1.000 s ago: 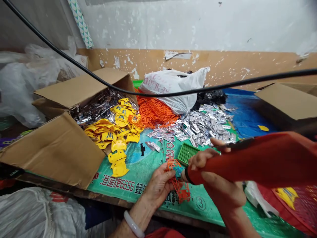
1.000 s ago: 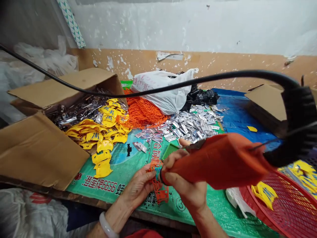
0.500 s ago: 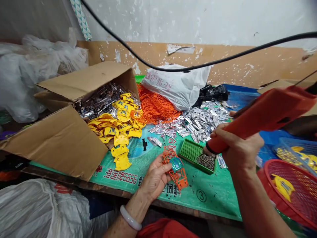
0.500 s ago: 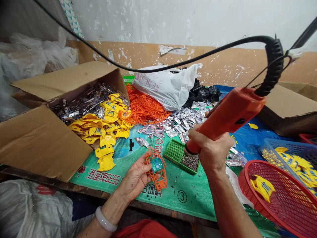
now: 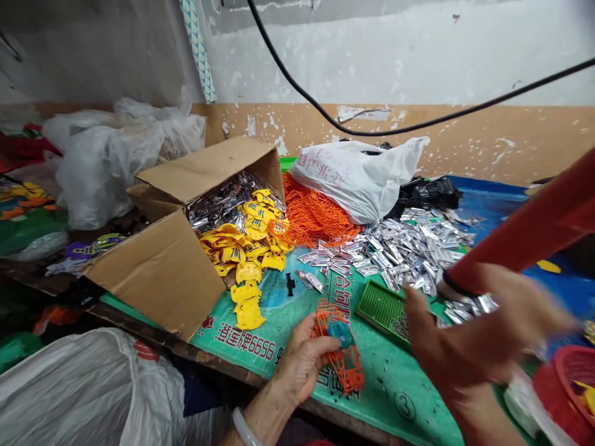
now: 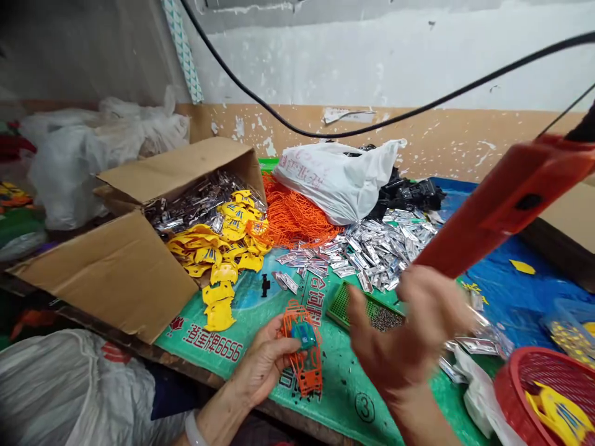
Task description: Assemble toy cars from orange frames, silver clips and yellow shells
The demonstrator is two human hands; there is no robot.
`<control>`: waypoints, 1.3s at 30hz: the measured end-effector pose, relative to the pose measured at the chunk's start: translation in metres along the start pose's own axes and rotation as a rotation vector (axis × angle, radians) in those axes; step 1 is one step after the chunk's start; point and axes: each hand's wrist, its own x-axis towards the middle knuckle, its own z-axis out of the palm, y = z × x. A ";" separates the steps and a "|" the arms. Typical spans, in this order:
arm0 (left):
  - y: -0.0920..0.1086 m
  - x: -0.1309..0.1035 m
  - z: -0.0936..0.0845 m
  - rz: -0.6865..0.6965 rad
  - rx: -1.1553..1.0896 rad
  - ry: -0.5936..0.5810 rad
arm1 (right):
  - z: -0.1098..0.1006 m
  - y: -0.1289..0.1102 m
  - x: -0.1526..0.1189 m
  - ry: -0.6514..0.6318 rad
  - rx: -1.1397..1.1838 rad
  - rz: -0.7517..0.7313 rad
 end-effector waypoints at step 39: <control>0.026 0.001 -0.007 0.276 0.473 0.228 | 0.050 0.004 -0.024 -0.880 0.378 0.715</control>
